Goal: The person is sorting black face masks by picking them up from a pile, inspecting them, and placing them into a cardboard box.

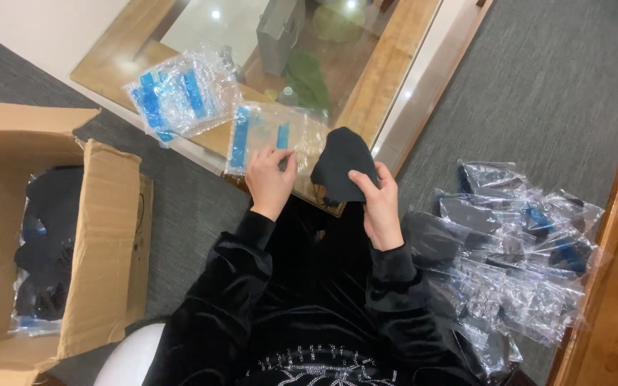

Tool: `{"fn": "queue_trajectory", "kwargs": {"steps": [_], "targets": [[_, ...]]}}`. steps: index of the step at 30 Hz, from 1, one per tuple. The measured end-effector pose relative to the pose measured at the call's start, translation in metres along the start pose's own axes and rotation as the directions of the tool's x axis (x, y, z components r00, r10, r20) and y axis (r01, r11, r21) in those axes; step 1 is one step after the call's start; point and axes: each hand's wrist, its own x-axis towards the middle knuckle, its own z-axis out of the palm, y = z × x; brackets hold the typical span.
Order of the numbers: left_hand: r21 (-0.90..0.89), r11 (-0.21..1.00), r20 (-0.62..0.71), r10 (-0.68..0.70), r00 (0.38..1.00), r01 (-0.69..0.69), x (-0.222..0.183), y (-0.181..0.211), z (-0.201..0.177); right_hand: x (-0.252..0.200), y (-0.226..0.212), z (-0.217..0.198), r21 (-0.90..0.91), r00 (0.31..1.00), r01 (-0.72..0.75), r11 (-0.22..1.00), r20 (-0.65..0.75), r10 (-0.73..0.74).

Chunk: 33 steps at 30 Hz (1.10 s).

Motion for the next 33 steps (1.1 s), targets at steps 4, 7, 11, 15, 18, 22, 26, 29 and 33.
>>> {"fn": "queue_trajectory", "kwargs": {"steps": [4, 7, 11, 15, 18, 22, 26, 29, 33], "targets": [[-0.069, 0.994, 0.077, -0.083, 0.994, 0.088, -0.007, 0.006, -0.013, -0.001, 0.001, 0.003, -0.066, 0.996, -0.087, 0.994, 0.03, 0.089], [-0.225, 0.961, 0.093, -0.141, 0.986, 0.158, -0.011, 0.014, -0.026, 0.0, 0.012, -0.004, -0.089, 0.987, -0.146, 0.985, 0.051, 0.151], [-0.32, 0.947, -0.004, 0.016, 1.0, -0.016, -0.011, 0.03, -0.042, 0.003, 0.011, -0.005, -0.142, 0.973, -0.203, 0.969, 0.087, 0.216], [-0.193, 0.963, 0.016, 0.194, 0.981, -0.187, -0.008, 0.069, -0.077, 0.002, 0.005, -0.006, -0.166, 0.958, -0.223, 0.961, 0.146, 0.247], [-0.217, 0.892, -0.061, 0.392, 0.918, -0.396, -0.016, 0.034, -0.053, 0.001, -0.007, -0.004, -0.178, 0.963, -0.177, 0.968, 0.171, 0.207], [-0.233, 0.868, -0.068, 0.435, 0.898, -0.438, -0.015, 0.037, -0.054, 0.0, -0.013, -0.004, -0.203, 0.96, -0.148, 0.968, 0.204, 0.19], [-0.159, 0.812, -0.045, 0.562, 0.826, -0.561, -0.02, 0.041, -0.052, 0.001, -0.008, -0.003, -0.199, 0.975, -0.105, 0.974, 0.171, 0.14], [-0.102, 0.842, -0.058, 0.527, 0.848, -0.53, -0.026, 0.035, -0.046, -0.003, -0.007, 0.001, -0.157, 0.984, -0.121, 0.98, 0.108, 0.139], [-0.328, 0.94, -0.174, 0.037, 0.984, -0.093, -0.042, 0.031, -0.04, -0.008, -0.01, 0.007, -0.1, 0.989, -0.139, 0.985, 0.046, 0.144]]}}
